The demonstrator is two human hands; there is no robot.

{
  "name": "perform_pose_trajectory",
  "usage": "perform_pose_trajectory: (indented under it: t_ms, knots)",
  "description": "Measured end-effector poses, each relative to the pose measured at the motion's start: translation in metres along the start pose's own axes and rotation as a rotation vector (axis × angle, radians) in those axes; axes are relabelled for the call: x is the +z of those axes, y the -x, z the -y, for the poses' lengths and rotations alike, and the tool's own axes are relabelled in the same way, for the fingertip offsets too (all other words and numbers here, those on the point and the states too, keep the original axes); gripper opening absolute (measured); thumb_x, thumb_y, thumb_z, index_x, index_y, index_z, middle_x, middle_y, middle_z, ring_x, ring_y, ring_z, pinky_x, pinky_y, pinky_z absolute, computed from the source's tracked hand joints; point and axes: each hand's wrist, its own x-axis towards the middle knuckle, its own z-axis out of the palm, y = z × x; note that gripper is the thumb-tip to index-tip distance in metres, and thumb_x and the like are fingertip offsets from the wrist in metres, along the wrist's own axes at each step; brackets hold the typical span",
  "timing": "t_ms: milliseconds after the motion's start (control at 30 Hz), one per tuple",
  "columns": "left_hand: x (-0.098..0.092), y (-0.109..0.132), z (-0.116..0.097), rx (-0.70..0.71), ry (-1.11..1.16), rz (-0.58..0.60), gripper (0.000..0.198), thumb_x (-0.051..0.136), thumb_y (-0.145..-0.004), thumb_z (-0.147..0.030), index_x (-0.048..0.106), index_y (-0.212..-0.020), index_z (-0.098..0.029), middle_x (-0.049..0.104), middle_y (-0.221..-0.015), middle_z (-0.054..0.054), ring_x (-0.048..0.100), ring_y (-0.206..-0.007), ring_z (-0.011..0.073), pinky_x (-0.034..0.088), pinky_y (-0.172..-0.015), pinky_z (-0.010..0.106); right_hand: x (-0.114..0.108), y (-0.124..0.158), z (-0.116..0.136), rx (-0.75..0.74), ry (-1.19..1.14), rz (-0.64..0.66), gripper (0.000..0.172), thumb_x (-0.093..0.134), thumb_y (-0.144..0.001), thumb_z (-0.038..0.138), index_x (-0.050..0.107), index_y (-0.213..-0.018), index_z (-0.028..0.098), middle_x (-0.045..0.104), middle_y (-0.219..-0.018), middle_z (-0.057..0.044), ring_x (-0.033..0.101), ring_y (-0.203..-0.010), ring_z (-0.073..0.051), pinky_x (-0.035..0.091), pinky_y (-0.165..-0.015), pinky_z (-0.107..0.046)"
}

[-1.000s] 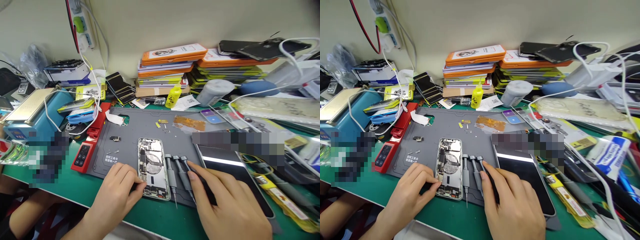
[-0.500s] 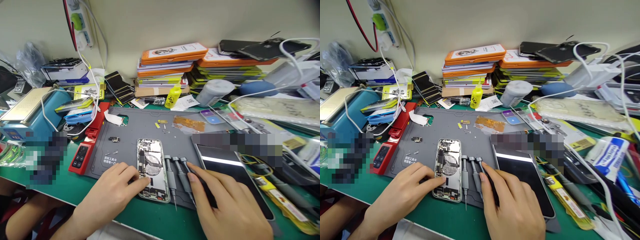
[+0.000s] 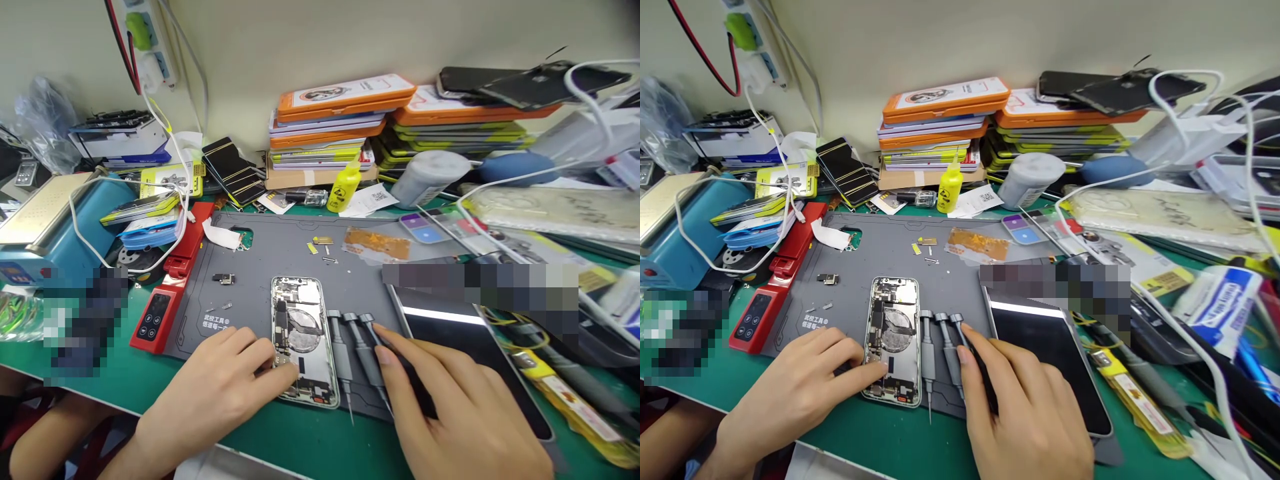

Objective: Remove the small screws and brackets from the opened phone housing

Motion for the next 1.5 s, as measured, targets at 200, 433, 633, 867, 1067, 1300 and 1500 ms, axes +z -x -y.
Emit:
perform_pose_trajectory:
  t_ms: [200, 433, 633, 867, 1067, 1300, 1500]
  knots:
    - [0.002, -0.001, 0.001, 0.005, 0.038, -0.049, 0.034, 0.037, -0.124, -0.016, 0.07, -0.128, -0.018, 0.072, -0.102, 0.003, 0.06, -0.086, 0.0216, 0.045, -0.073, 0.038, 0.001, 0.001, 0.0, -0.002, -0.005, 0.001, 0.03, 0.058, -0.118, 0.031, 0.078, -0.127, 0.01, 0.079, -0.106, -0.012, 0.065, -0.087, -0.026, 0.051, -0.088, -0.039]
    - [0.003, -0.004, 0.001, 0.011, 0.054, -0.058, 0.031, 0.04, -0.124, -0.018, 0.071, -0.124, -0.017, 0.073, -0.101, 0.003, 0.061, -0.084, 0.0211, 0.046, -0.073, 0.037, 0.002, 0.001, -0.001, 0.012, -0.009, 0.003, 0.032, 0.057, -0.118, 0.033, 0.078, -0.127, 0.011, 0.079, -0.107, -0.012, 0.066, -0.088, -0.026, 0.05, -0.089, -0.039]
    - [0.003, -0.004, 0.0, 0.009, 0.078, -0.078, 0.032, 0.038, -0.124, -0.017, 0.07, -0.123, -0.018, 0.075, -0.104, 0.003, 0.062, -0.086, 0.0198, 0.046, -0.077, 0.036, 0.0, 0.002, -0.001, 0.02, -0.01, 0.019, 0.031, 0.058, -0.118, 0.033, 0.077, -0.129, 0.012, 0.078, -0.107, -0.012, 0.066, -0.089, -0.026, 0.051, -0.089, -0.038]
    - [0.007, -0.001, -0.001, -0.013, 0.093, -0.102, 0.028, 0.043, -0.123, -0.016, 0.071, -0.122, -0.018, 0.074, -0.103, 0.003, 0.061, -0.085, 0.0206, 0.046, -0.076, 0.036, -0.001, 0.001, 0.001, 0.021, -0.004, 0.024, 0.028, 0.059, -0.117, 0.03, 0.077, -0.129, 0.012, 0.079, -0.108, -0.012, 0.066, -0.089, -0.025, 0.051, -0.089, -0.039]
    - [0.012, 0.001, -0.002, -0.076, 0.129, -0.16, 0.021, 0.051, -0.121, -0.015, 0.072, -0.123, -0.02, 0.07, -0.097, 0.002, 0.057, -0.082, 0.0195, 0.045, -0.074, 0.034, 0.001, 0.001, 0.0, 0.01, -0.013, 0.013, 0.029, 0.058, -0.118, 0.031, 0.077, -0.128, 0.011, 0.077, -0.106, -0.012, 0.065, -0.088, -0.025, 0.05, -0.089, -0.038]
    - [0.017, -0.002, -0.008, -0.12, 0.158, -0.256, 0.022, 0.052, -0.121, -0.018, 0.074, -0.121, -0.02, 0.07, -0.092, 0.001, 0.059, -0.079, 0.018, 0.047, -0.071, 0.032, 0.001, 0.002, 0.0, 0.018, -0.003, 0.014, 0.029, 0.058, -0.118, 0.033, 0.076, -0.13, 0.014, 0.078, -0.107, -0.011, 0.066, -0.089, -0.025, 0.051, -0.087, -0.039]
    - [0.021, 0.0, -0.015, -0.175, 0.202, -0.289, 0.022, 0.053, -0.121, -0.02, 0.075, -0.121, -0.019, 0.07, -0.092, 0.003, 0.06, -0.079, 0.0186, 0.048, -0.07, 0.032, 0.002, 0.003, 0.0, 0.003, -0.011, 0.008, 0.029, 0.058, -0.117, 0.031, 0.077, -0.128, 0.012, 0.078, -0.106, -0.012, 0.066, -0.088, -0.026, 0.051, -0.088, -0.039]
